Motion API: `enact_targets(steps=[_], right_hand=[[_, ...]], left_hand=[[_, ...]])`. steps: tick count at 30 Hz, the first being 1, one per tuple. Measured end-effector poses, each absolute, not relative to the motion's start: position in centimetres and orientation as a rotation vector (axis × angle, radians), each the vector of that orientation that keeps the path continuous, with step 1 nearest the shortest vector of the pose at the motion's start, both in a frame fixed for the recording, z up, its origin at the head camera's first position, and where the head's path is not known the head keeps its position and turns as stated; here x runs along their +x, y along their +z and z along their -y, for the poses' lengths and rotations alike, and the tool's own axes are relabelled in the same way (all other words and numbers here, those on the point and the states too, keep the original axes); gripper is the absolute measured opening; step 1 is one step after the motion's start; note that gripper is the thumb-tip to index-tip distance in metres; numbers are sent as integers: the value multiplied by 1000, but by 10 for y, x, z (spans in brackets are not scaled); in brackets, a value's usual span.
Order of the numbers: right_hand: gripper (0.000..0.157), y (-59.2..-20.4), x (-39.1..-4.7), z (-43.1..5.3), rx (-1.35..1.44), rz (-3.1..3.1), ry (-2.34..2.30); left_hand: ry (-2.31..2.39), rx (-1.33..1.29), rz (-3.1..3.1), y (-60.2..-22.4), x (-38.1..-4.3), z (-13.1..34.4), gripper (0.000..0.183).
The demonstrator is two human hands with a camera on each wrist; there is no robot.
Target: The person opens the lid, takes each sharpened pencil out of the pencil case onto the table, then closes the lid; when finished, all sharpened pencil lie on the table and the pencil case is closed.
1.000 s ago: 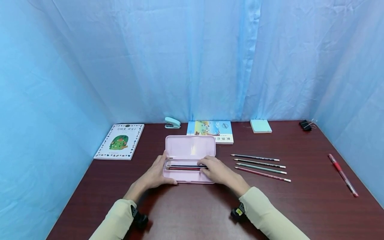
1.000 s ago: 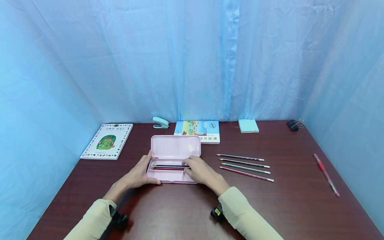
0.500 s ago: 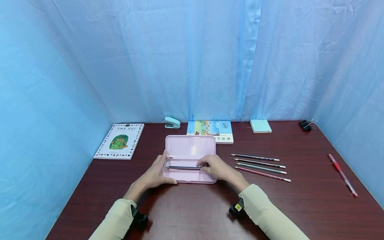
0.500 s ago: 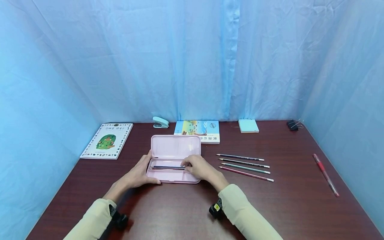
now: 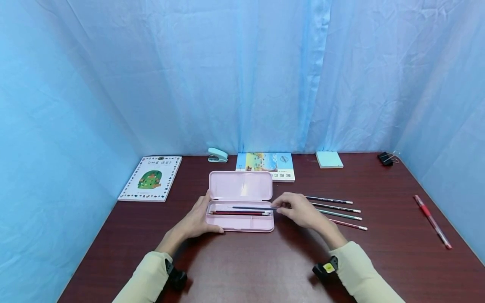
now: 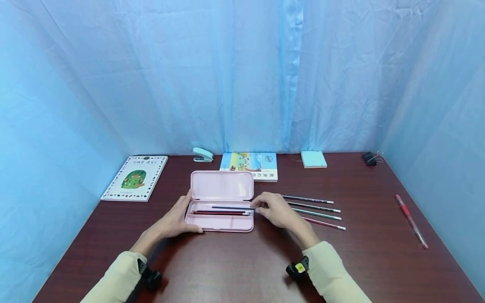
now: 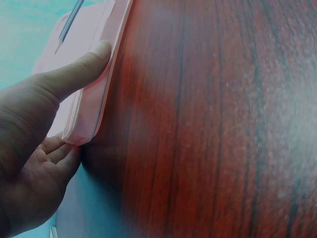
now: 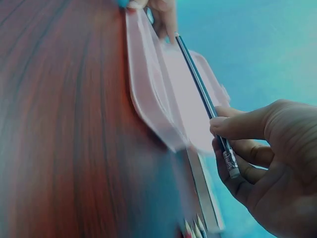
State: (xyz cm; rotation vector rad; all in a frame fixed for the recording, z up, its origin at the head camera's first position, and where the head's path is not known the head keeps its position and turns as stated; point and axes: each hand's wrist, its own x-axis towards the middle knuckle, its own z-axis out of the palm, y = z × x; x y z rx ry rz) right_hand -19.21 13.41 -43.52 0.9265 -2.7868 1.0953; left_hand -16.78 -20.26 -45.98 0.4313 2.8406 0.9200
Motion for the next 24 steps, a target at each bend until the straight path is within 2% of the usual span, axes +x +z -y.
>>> enact_targets(steps=[14,24], right_hand=[[20,-449,-153,-252,622,2879,910],[21,-455,-129,-294,459,2945,881]], left_hand=[[950,415,-2829,-461,-167,202,128],[943,409,-2835,-460,-167,202,128]])
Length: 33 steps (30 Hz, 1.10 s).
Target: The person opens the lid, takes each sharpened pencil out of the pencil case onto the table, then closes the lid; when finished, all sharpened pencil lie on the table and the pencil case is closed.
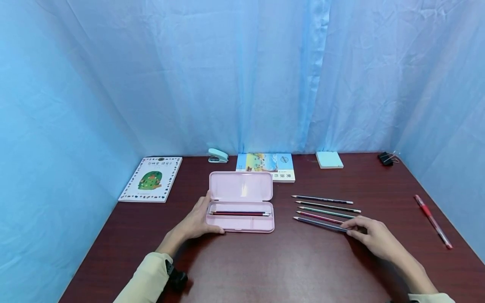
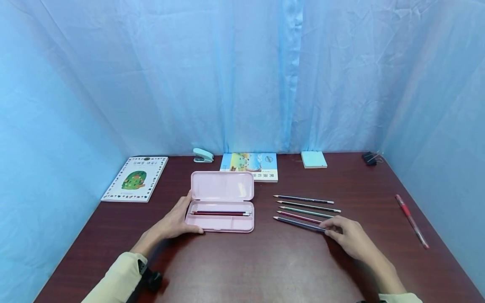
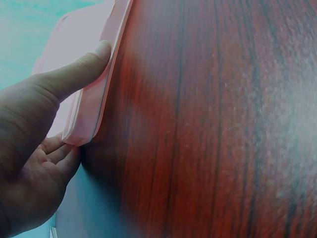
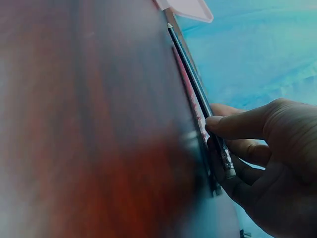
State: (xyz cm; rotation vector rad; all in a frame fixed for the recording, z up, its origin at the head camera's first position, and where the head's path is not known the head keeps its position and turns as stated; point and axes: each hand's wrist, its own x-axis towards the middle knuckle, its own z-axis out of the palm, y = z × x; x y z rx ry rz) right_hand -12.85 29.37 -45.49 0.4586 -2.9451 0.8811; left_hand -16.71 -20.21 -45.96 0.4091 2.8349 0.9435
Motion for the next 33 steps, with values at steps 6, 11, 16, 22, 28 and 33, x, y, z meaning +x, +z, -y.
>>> enact_targets(steps=[6,11,16,22,28,33], right_hand=[[24,-461,-122,-299,458,2900,802],[29,-466,-122,-300,512,2807,725],[31,-468,-123,-301,547,2763,668],[30,-470,-123,-301,534,2745,649],[29,-468,-123,-299,553,2722,617],[29,-456,-127,-285,586,2725,613]], left_hand=[[926,389,-2831,-458,-168,202,128],[926,383,-2831,-458,-169,202,129],[923,384,-2832,-458,-169,202,129],[921,387,-2827,-459,-169,202,128],[934,389,-2828,-460,-168,202,129],[939,397,-2839,-460,-168,202,128]])
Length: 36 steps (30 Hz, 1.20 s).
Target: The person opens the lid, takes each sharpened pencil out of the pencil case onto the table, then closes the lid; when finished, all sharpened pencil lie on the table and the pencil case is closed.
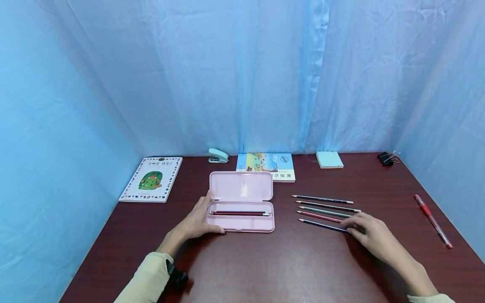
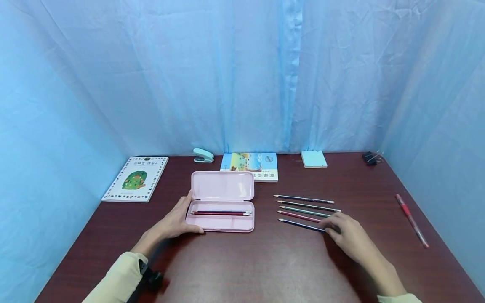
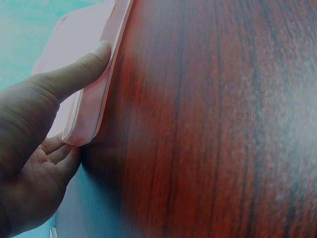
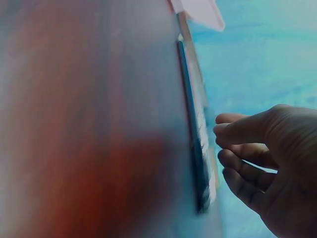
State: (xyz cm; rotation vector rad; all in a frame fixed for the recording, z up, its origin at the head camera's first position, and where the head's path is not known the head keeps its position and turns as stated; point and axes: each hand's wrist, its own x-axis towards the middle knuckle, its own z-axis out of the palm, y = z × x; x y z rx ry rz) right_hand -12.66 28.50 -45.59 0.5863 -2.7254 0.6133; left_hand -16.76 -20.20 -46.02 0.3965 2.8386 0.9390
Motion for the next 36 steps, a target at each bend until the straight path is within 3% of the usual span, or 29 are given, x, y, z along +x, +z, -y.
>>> enact_targets(steps=[12,23,36], right_hand=[[21,-427,-165,-188,853,2643,803],[19,-429,-183,-94,1111,2707,942],[20,-454,-191,-60,1104,2805,784]], left_hand=[[955,396,-2823,-459,-167,202,128],[953,413,-2831,-460,-168,203,129],[956,391,-2821,-460,-167,203,129]])
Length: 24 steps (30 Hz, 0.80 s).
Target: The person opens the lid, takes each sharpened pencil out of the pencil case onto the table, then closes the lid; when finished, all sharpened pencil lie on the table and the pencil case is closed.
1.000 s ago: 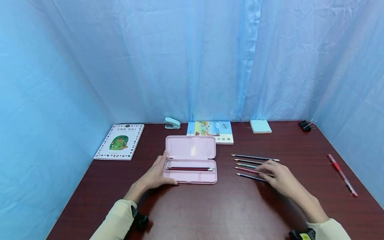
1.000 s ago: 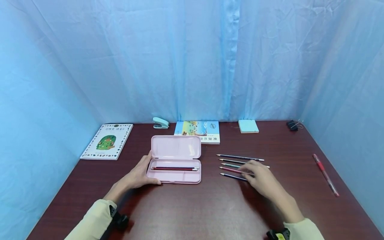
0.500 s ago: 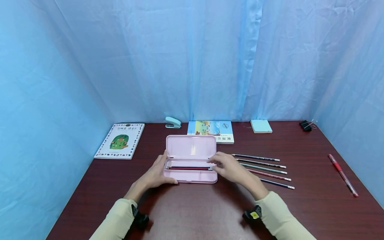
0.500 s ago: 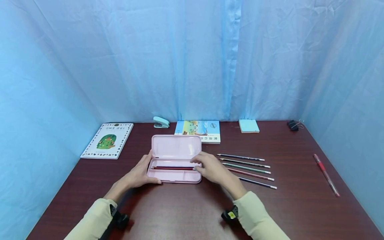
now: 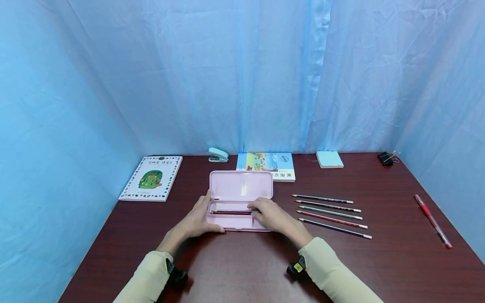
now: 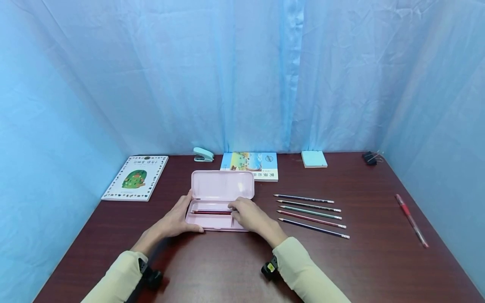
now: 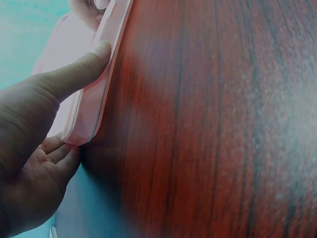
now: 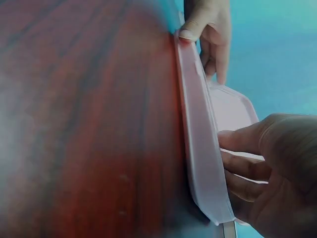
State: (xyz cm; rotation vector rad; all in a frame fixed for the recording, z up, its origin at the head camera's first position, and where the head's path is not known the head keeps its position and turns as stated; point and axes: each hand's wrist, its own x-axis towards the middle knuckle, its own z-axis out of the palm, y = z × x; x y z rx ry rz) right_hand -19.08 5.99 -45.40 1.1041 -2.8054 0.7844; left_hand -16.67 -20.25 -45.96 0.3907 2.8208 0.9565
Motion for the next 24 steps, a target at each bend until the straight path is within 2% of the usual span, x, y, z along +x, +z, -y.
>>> enact_targets(steps=[9,16,24], right_hand=[[19,-452,-198,-62,1108,2836,958],[16,-455,-199,-65,1202,2808,951],[13,-454,-200,-64,1177,2833,931]], left_hand=[[945,395,-2828,-461,-167,202,129],[963,399,-2826,-462,-168,203,129],[963,410,-2833,-461,-168,202,129]])
